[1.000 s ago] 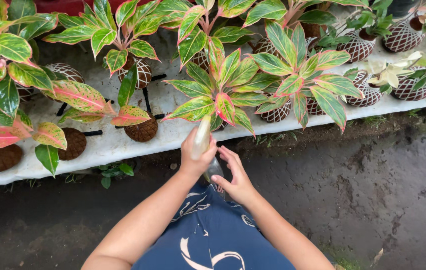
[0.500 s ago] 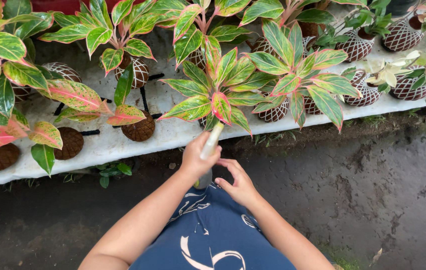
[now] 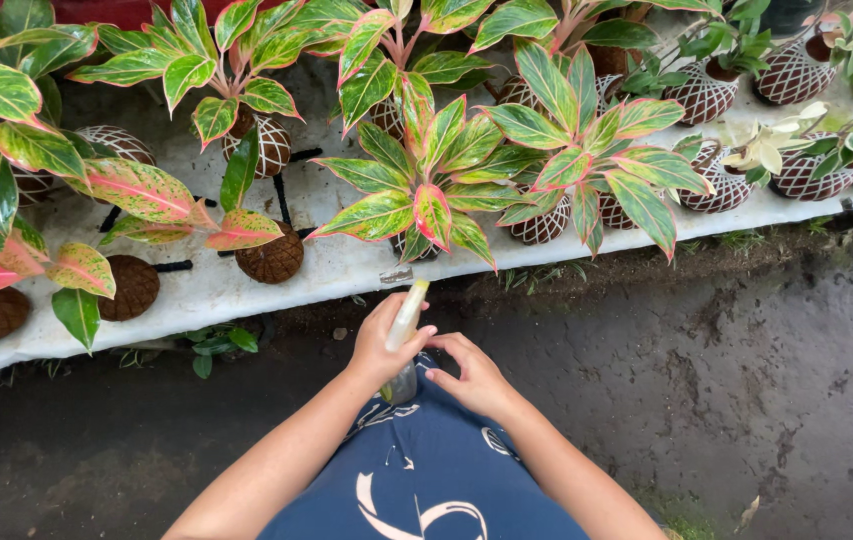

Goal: The person sprays water from a handheld spray bottle onto a row of potted plants arranged on a white shelf. They move along the shelf, misting the leaves of various plants one by one.

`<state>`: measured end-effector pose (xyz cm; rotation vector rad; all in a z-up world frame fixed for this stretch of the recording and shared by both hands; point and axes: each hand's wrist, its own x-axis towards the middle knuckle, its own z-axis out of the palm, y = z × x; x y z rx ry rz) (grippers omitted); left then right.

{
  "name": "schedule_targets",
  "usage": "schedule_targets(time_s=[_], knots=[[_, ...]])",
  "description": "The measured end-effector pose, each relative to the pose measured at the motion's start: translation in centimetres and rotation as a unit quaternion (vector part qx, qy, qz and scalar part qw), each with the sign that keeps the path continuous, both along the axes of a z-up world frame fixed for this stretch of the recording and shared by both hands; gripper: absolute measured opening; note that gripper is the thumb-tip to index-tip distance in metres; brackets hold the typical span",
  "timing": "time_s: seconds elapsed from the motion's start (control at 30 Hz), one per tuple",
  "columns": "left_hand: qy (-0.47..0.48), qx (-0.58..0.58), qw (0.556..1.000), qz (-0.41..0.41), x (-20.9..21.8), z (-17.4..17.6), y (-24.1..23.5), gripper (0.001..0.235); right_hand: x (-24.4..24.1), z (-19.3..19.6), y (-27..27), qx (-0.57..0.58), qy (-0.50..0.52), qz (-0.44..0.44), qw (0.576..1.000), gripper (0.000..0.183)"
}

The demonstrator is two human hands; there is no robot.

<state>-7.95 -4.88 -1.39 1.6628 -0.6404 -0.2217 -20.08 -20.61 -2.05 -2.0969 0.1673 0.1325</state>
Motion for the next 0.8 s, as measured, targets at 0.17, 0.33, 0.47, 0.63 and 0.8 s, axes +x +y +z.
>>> schedule_targets(time_s=[0.17,0.33,0.47,0.63,0.8], knots=[[0.016,0.09,0.994,0.065,0.0,-1.8,1.3,0.024,0.0,0.7,0.3,-0.011,0.009,0.018,1.0,0.047],[-0.023,0.038,0.996,0.076,0.1,-3.4,2.4,0.028,0.4,1.3,0.8,-0.011,0.054,0.032,0.998,0.046],[0.035,0.083,0.99,0.112,-0.2,-4.2,2.9,0.023,0.5,1.3,1.1,-0.008,0.058,0.049,0.997,0.046],[0.025,0.03,0.991,0.128,-0.4,-3.1,3.2,0.027,0.5,1.3,1.5,-0.02,0.043,0.054,0.997,0.049],[0.042,-0.035,0.992,0.117,-0.5,-1.0,3.2,0.021,0.8,1.1,1.7,-0.059,-0.092,0.055,0.993,0.056]])
